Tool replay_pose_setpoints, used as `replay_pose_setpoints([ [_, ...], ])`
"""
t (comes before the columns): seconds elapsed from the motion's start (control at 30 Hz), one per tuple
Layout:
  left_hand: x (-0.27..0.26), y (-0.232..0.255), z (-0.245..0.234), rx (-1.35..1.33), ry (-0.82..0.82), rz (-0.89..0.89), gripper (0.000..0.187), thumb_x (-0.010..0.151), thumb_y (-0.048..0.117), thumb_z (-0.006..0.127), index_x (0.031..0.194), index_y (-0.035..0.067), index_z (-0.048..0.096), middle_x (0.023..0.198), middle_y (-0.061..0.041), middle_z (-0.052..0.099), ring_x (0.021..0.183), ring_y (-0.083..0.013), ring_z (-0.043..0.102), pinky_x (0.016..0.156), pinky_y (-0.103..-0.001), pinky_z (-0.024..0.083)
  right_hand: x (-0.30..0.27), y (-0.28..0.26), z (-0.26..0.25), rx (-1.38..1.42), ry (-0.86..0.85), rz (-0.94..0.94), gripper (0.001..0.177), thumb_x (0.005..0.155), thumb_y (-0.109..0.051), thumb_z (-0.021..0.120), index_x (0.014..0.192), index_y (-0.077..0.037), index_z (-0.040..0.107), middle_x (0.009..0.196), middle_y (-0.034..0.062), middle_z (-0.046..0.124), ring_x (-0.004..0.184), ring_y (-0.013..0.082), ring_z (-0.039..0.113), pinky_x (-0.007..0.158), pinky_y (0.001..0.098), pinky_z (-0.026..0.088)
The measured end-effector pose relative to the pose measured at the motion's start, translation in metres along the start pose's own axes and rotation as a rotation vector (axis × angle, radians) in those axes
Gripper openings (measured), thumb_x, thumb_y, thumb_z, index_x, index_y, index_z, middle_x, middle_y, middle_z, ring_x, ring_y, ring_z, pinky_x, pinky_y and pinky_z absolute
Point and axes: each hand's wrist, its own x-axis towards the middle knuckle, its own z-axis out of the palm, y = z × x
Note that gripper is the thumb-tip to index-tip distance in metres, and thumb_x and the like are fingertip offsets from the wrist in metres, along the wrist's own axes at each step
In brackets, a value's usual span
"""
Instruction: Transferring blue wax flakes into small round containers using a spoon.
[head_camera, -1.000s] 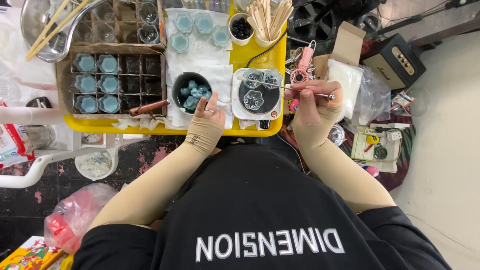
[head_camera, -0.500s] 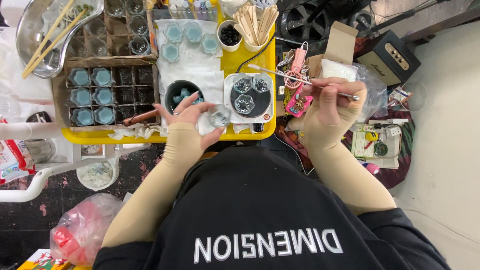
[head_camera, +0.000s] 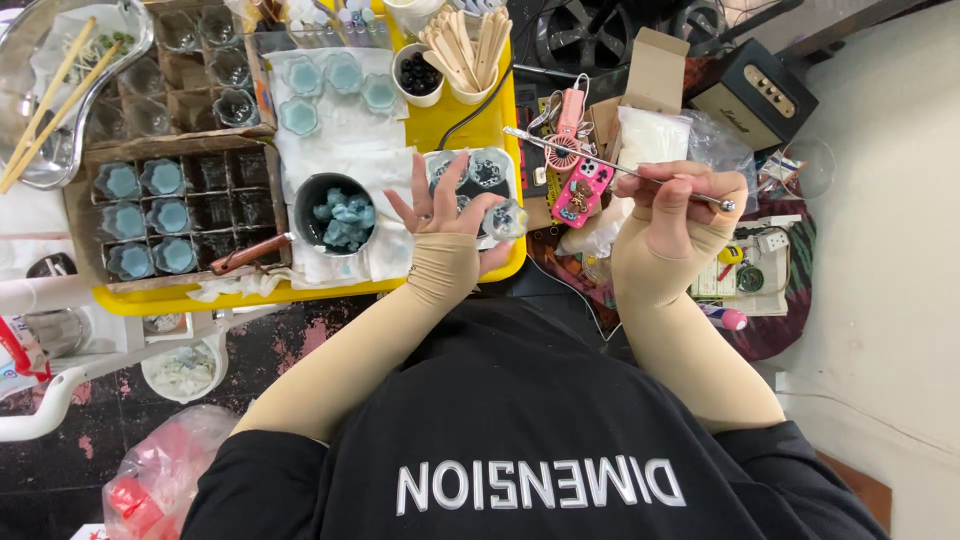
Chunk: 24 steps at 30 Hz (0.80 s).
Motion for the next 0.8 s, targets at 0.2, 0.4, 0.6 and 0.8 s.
replay_pose_setpoints([
  [0.2, 0.006, -0.006, 0.006, 0.072, -0.053, -0.008, 0.051, 0.067, 0.039, 0.095, 0.111, 0.028, 0.071, 0.164, -0.008, 0.026, 0.154, -0.0516, 0.002, 0.112, -0.078, -0.013, 0.002, 0.001, -0.007, 0.0, -0.02, 0.004, 0.023, 0.113, -0.015, 0.068, 0.118, -0.008, 0.046, 0.105, 0.0176, 0.066, 0.084, 0.0274, 0.066, 0.085, 0.0411, 0.059],
  [0.4, 0.007, -0.013, 0.005, 0.132, -0.091, 0.016, 0.051, 0.068, 0.042, 0.094, 0.112, 0.029, 0.07, 0.161, -0.007, 0.028, 0.154, -0.0521, 0.001, 0.111, -0.08, -0.013, 0.003, 0.006, -0.006, -0.017, -0.027, 0.017, 0.022, 0.113, -0.014, 0.067, 0.118, -0.008, 0.047, 0.105, 0.0174, 0.066, 0.085, 0.0275, 0.067, 0.086, 0.0412, 0.06],
  [0.6, 0.006, -0.019, 0.001, 0.152, -0.055, 0.076, 0.051, 0.071, 0.043, 0.093, 0.111, 0.025, 0.068, 0.157, -0.008, 0.032, 0.154, -0.0531, 0.005, 0.112, -0.08, -0.013, 0.006, 0.006, -0.001, -0.013, -0.03, 0.033, 0.022, 0.113, -0.014, 0.067, 0.118, -0.008, 0.046, 0.105, 0.0177, 0.066, 0.084, 0.028, 0.067, 0.085, 0.0403, 0.06],
  [0.8, 0.005, -0.025, 0.003, 0.158, -0.032, 0.107, 0.05, 0.074, 0.042, 0.091, 0.112, 0.021, 0.066, 0.154, -0.008, 0.035, 0.154, -0.0534, 0.01, 0.113, -0.079, -0.013, 0.007, 0.009, -0.002, -0.01, -0.037, 0.038, 0.021, 0.114, -0.013, 0.066, 0.118, -0.008, 0.046, 0.104, 0.0177, 0.066, 0.085, 0.0271, 0.067, 0.086, 0.0402, 0.061],
])
